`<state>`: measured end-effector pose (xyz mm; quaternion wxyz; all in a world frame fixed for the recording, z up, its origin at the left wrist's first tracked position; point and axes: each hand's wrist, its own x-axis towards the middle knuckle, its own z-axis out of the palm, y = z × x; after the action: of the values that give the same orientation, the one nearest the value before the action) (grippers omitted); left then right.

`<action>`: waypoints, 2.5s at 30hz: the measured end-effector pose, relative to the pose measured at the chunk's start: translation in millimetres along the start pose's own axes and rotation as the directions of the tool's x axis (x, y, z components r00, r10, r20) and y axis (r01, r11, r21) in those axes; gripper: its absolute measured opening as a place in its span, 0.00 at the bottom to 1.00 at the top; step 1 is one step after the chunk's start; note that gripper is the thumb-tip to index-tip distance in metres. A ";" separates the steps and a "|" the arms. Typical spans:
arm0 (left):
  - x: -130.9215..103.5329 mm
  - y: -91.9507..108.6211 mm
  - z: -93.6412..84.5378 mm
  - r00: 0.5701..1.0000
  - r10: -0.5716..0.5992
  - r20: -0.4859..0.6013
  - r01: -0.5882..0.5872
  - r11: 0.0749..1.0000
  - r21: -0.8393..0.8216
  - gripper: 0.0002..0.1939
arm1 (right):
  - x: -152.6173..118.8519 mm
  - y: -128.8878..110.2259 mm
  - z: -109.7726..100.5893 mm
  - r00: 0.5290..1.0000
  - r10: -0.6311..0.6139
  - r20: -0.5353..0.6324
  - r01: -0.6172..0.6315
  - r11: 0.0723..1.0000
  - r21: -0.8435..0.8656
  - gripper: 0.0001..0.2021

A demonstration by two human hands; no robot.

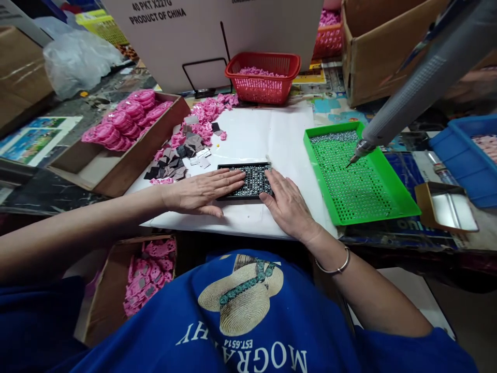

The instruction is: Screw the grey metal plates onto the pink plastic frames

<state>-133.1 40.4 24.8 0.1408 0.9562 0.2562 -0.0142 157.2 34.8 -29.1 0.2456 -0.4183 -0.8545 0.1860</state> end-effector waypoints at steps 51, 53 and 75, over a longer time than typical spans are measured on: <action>42.5 0.0 33.5 0.608 -0.530 -0.591 -0.116 0.678 -0.726 0.40 | 56.8 -29.0 0.8 0.771 -0.408 0.488 0.511 0.855 -0.093 0.40; 39.3 -1.9 32.6 0.617 -0.533 -0.580 -0.097 0.679 -0.728 0.41 | 64.2 -30.1 4.1 0.770 -0.406 0.492 0.510 0.855 -0.092 0.41; 42.5 -14.7 33.2 0.626 -0.649 -0.432 -0.145 0.448 -0.882 0.46 | 59.8 -36.6 -9.5 0.742 -0.410 0.530 0.525 0.848 -0.080 0.37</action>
<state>-102.0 64.0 -15.2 0.4775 0.6114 0.4160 0.4744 108.2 62.9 13.6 0.0093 -0.1523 -0.9808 0.1211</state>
